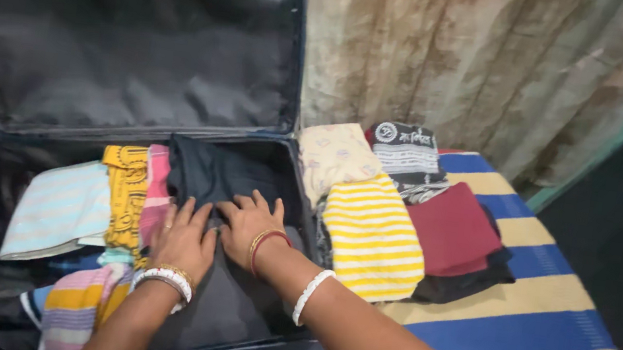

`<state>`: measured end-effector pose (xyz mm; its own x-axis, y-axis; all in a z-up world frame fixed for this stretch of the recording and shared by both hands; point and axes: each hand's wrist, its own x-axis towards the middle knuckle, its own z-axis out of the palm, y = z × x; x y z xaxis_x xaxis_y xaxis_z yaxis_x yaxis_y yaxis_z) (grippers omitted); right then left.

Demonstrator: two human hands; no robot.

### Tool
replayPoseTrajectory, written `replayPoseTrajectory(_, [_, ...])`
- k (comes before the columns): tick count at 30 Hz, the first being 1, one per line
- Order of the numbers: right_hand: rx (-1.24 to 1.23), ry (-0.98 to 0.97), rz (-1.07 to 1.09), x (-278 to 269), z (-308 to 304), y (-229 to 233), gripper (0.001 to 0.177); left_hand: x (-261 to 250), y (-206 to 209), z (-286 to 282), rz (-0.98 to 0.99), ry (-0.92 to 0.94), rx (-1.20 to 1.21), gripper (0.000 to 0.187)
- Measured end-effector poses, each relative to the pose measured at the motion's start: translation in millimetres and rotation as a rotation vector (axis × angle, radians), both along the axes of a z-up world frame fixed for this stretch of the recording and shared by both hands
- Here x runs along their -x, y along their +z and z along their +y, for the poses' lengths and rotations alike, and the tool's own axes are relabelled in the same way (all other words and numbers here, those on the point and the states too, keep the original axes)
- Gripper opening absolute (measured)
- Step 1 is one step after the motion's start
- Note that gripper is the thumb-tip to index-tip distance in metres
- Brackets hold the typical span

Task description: The person folds various clothing items, including a black and white patterned cloth, a yellow and white striped shirt, and patterned shorts, and packs them into a suitcase.

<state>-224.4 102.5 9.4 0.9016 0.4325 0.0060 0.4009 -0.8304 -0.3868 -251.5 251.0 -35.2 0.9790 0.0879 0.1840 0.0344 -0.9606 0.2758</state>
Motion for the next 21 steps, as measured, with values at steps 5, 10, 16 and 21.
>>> replayPoseTrajectory(5, [-0.147, -0.082, -0.188, 21, 15, -27, 0.050, 13, -25, 11, -0.139, -0.079, 0.133, 0.054])
replayPoseTrajectory(10, [-0.305, -0.106, -0.342, 30, 13, -31, 0.030, 23, -17, 3, -0.210, -0.022, 0.214, 0.039])
replayPoseTrajectory(16, [-0.312, -0.097, -0.400, 29, 13, -30, 0.022, 18, -19, 5, -0.264, -0.045, 0.187, 0.033])
replayPoseTrajectory(21, [-0.286, -0.084, -0.429, 29, 13, -33, 0.021, 19, -22, 5, -0.314, -0.054, 0.205, 0.024])
